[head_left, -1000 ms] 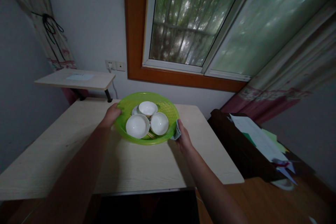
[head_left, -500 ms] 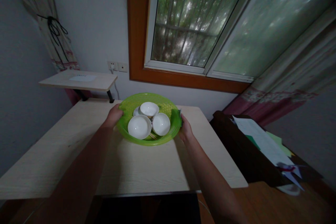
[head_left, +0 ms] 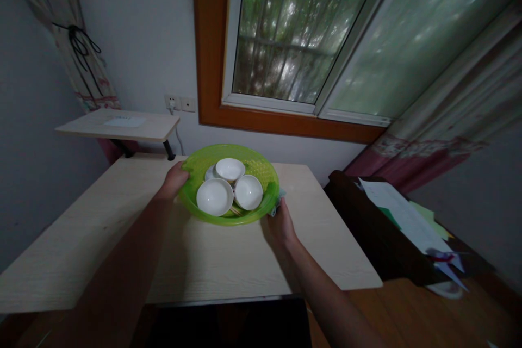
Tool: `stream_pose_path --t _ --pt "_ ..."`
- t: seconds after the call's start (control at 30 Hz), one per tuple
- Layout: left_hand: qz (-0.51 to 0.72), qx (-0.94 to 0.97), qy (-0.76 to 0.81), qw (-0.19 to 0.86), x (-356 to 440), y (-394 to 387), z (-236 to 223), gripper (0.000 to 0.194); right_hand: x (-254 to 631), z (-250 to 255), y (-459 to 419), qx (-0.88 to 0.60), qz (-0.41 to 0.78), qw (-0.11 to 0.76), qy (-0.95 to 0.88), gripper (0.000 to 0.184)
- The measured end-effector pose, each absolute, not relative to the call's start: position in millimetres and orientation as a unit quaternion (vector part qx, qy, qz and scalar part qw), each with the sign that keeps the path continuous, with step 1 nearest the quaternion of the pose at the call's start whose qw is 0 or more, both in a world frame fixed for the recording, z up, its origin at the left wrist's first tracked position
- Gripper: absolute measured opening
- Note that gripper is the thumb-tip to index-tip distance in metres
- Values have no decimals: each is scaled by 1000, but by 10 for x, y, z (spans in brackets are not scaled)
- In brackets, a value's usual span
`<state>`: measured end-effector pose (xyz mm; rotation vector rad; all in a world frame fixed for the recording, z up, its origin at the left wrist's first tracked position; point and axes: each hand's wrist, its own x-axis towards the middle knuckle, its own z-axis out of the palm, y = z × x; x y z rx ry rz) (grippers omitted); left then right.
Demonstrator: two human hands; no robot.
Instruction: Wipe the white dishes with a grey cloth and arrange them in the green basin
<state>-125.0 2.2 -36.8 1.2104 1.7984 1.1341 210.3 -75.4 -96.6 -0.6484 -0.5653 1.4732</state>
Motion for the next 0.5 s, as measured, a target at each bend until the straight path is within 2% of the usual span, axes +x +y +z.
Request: stream_pose_path --t 0.17,0.33,0.5 --pt "439 471 681 348 -1287 52 -421 56 2223 -882 -472 -293 662 654 -217 43" --pt "446 464 681 350 -1266 29 -395 52 2385 -689 -47 -334 715 563 -245 61" --pt "450 452 693 336 -1227 2 -359 49 2459 -616 159 -342 743 507 -273 64"
